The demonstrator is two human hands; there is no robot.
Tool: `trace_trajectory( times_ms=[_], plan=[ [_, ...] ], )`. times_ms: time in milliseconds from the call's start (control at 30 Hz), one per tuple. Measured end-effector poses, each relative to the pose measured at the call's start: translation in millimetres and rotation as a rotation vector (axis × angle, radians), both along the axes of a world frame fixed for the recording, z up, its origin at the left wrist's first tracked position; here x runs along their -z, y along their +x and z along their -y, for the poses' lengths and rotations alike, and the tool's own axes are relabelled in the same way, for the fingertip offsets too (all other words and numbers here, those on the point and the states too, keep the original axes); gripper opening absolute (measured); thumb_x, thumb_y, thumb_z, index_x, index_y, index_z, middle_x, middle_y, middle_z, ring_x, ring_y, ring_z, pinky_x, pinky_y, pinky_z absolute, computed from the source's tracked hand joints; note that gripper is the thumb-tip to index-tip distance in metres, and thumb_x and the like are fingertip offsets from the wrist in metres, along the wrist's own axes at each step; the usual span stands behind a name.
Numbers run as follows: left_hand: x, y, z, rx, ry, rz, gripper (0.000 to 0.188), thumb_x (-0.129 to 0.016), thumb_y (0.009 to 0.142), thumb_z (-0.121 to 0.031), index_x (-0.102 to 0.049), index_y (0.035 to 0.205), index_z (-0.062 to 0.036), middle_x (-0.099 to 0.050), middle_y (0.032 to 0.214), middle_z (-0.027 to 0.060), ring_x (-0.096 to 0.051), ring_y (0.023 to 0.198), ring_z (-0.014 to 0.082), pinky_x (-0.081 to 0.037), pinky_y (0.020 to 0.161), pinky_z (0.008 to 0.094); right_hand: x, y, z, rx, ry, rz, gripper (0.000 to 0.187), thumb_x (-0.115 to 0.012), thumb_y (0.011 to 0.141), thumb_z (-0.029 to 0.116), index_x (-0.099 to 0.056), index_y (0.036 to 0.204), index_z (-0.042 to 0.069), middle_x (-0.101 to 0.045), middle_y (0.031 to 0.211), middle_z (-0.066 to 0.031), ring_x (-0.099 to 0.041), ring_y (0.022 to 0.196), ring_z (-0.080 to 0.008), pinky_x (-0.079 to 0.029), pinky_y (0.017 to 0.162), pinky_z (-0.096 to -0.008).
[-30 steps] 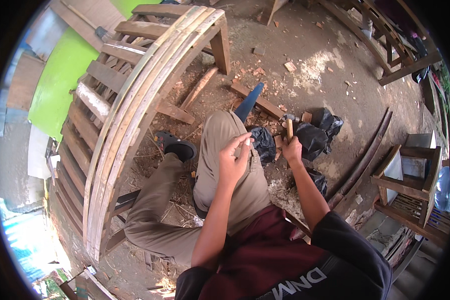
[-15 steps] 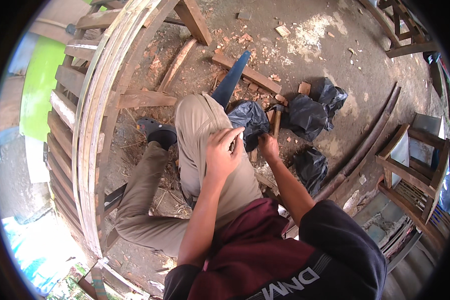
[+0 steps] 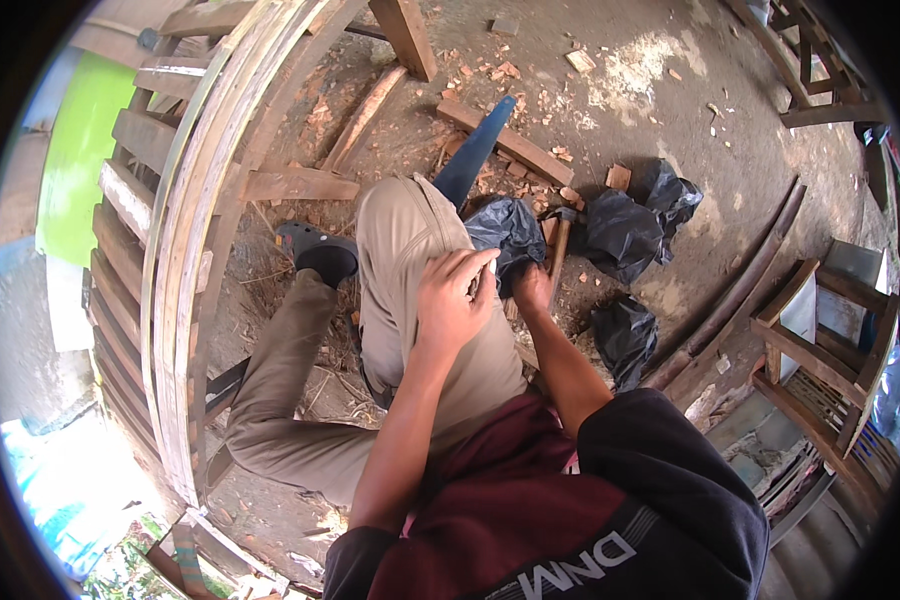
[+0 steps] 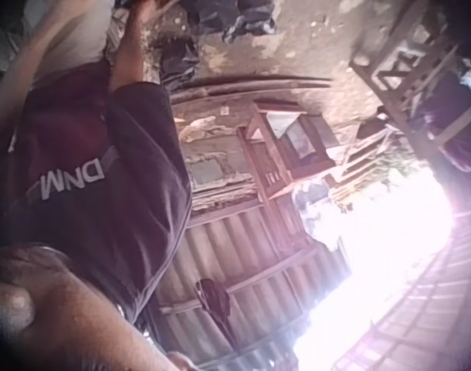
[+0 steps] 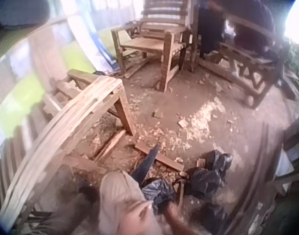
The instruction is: The person splits thin wooden strips using a machete, then places them on a wooden pallet and hammers nails to secure them. The person works while seated on the ground in an outdoor area with scattered wood and tools.
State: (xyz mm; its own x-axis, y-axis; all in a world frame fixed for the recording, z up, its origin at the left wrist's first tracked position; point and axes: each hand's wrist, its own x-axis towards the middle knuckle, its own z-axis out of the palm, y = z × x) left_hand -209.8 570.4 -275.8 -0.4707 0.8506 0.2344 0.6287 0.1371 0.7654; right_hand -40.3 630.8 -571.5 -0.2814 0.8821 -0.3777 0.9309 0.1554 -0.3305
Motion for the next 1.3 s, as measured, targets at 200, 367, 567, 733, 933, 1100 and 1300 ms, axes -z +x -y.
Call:
trace_trajectory(
  times_ms=[200,367,567,733,933,1100,1300],
  plan=[
    [-2,1,2,0.018,0.061,0.002,0.023,-0.070,0.084,0.000,-0.074,0.106,-0.0063,-0.073,0.093,0.0094,-0.068,0.082,0.0286,-0.051,0.076,0.0387,13,-2,-5,0.015,0.089,-0.021,0.032,-0.061,0.091,0.029,-0.070,0.108,0.003,-0.070,0.115,-0.0203,-0.065,0.110,-0.0402,-0.045,0.102,-0.0519],
    [-1,-4,10,0.043,0.063,-0.005,0.022,-0.070,0.084,0.000,-0.074,0.106,-0.0060,-0.072,0.091,0.0094,-0.068,0.081,0.0277,-0.051,0.076,0.0385,10,-9,4,-0.009,0.083,0.142,0.037,-0.057,0.093,0.029,-0.067,0.123,0.008,-0.068,0.125,-0.0166,-0.063,0.119,-0.0347,-0.042,0.106,-0.0501],
    [0,-4,13,0.023,0.094,0.038,0.022,-0.069,0.084,0.002,-0.074,0.105,-0.0050,-0.072,0.091,0.0093,-0.068,0.082,0.0279,-0.050,0.076,0.0384,-22,-1,0,0.075,-0.027,-0.042,0.039,-0.056,0.091,0.014,-0.064,0.129,0.006,-0.061,0.132,-0.0212,-0.064,0.113,-0.0427,-0.051,0.097,-0.0510],
    [0,-2,13,0.022,0.108,0.048,0.021,-0.071,0.083,-0.001,-0.073,0.103,-0.0054,-0.072,0.092,0.0090,-0.068,0.084,0.0276,-0.050,0.078,0.0388,-9,19,-9,-0.214,0.087,-0.097,0.042,-0.058,0.089,0.011,-0.062,0.131,0.011,-0.058,0.132,-0.0222,-0.065,0.107,-0.0448,-0.056,0.089,-0.0504],
    [3,-4,12,0.028,0.103,0.036,0.019,-0.071,0.083,-0.002,-0.073,0.102,-0.0059,-0.072,0.092,0.0090,-0.067,0.085,0.0281,-0.050,0.079,0.0394,-5,23,-16,-0.336,0.026,-0.046,0.044,-0.054,0.091,0.008,-0.060,0.135,0.014,-0.056,0.138,-0.0206,-0.068,0.106,-0.0424,-0.057,0.087,-0.0497],
    [4,-4,10,0.023,0.085,0.059,0.020,-0.070,0.083,-0.003,-0.073,0.102,-0.0065,-0.071,0.091,0.0092,-0.067,0.086,0.0285,-0.050,0.080,0.0398,-7,27,-25,-0.436,-0.028,0.022,0.041,-0.049,0.095,0.010,-0.059,0.135,0.010,-0.055,0.143,-0.0211,-0.070,0.103,-0.0404,-0.058,0.088,-0.0492],
    [0,-2,13,0.020,0.072,0.036,0.022,-0.069,0.084,0.002,-0.074,0.105,-0.0052,-0.072,0.092,0.0097,-0.068,0.085,0.0279,-0.050,0.078,0.0383,-15,22,-33,-0.513,-0.181,0.116,0.042,-0.042,0.102,0.017,-0.051,0.141,0.004,-0.053,0.145,-0.0225,-0.068,0.106,-0.0440,-0.057,0.091,-0.0490]
  ],
)
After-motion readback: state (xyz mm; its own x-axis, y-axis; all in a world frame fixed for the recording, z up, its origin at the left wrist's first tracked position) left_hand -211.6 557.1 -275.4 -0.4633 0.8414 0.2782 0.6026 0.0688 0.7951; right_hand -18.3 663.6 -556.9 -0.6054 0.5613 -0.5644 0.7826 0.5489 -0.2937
